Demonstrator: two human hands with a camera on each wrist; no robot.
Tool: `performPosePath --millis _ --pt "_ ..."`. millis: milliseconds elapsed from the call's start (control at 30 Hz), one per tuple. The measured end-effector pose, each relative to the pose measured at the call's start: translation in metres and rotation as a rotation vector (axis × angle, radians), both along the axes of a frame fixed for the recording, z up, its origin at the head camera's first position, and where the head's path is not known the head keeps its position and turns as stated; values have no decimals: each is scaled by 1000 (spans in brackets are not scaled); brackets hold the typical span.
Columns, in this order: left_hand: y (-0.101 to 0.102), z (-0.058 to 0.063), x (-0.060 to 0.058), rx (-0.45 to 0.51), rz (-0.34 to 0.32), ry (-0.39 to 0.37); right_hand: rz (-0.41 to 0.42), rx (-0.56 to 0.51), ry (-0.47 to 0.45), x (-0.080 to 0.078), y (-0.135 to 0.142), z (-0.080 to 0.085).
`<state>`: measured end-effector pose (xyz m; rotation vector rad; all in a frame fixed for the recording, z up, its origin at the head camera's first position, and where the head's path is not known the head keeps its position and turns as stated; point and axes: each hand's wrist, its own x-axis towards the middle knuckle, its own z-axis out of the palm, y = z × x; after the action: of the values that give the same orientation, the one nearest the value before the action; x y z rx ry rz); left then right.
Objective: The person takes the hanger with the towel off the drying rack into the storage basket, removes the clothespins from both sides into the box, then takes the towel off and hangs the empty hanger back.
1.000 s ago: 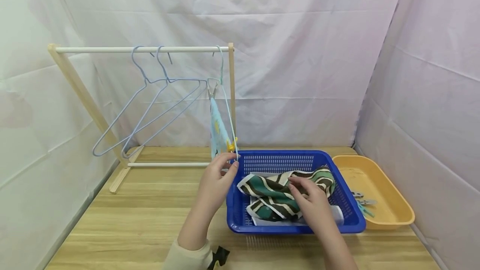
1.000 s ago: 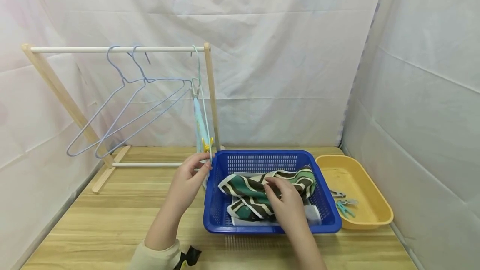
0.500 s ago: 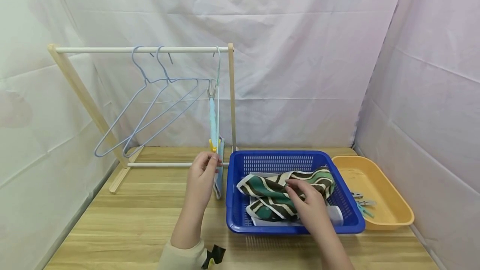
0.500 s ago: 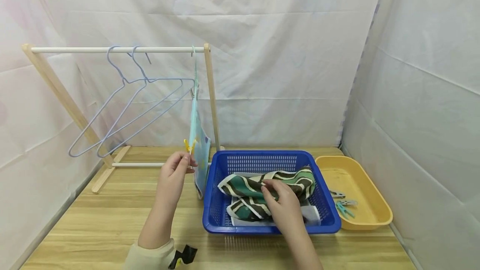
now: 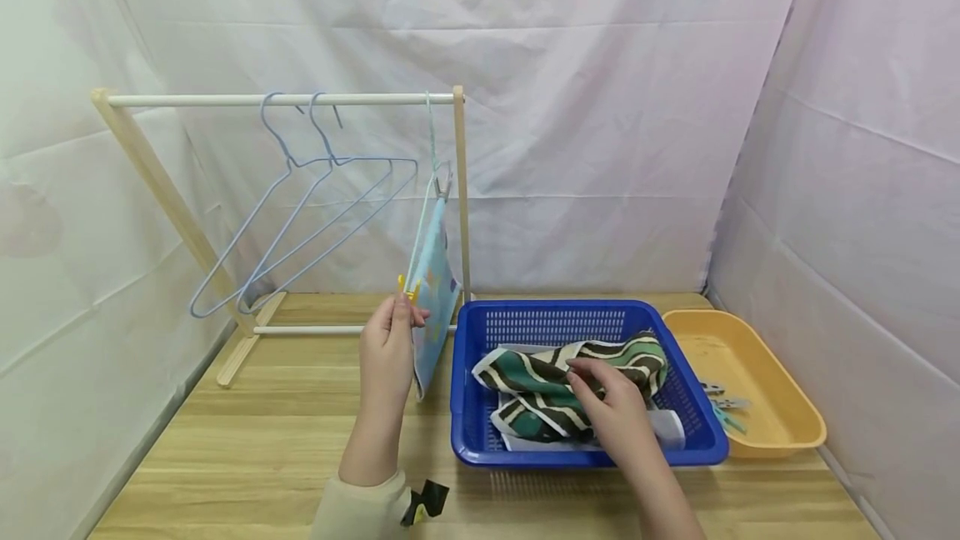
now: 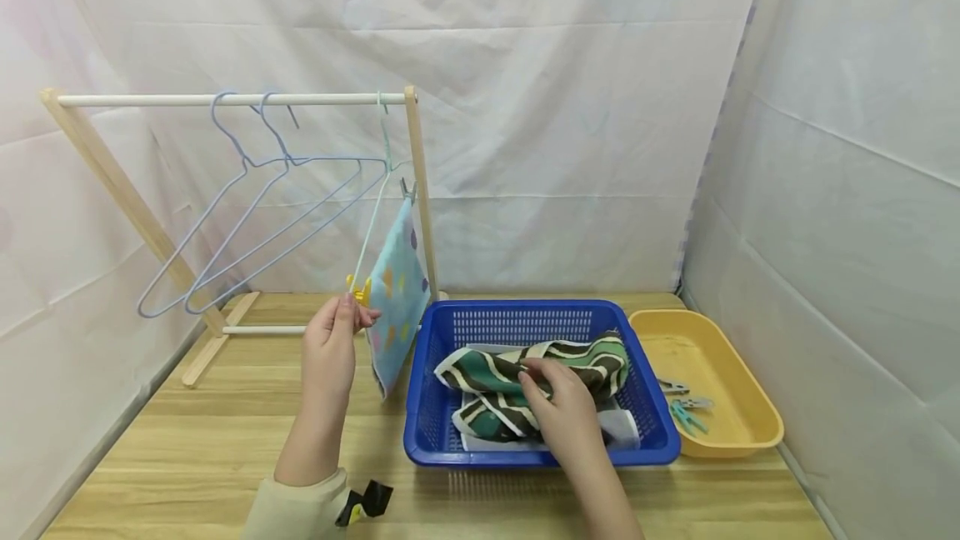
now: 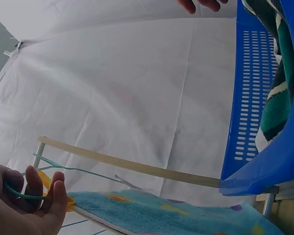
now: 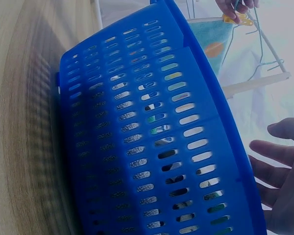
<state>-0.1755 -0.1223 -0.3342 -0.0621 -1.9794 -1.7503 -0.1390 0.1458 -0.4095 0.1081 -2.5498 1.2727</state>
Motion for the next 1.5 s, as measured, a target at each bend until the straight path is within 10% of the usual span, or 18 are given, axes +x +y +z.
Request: performPosePath --millis 1033,1500 --pt "-11 11 -6 215 70 186 20 -60 -80 -22 -18 -5" --pt "-22 21 9 282 114 297 31 -106 -96 -25 -20 3"
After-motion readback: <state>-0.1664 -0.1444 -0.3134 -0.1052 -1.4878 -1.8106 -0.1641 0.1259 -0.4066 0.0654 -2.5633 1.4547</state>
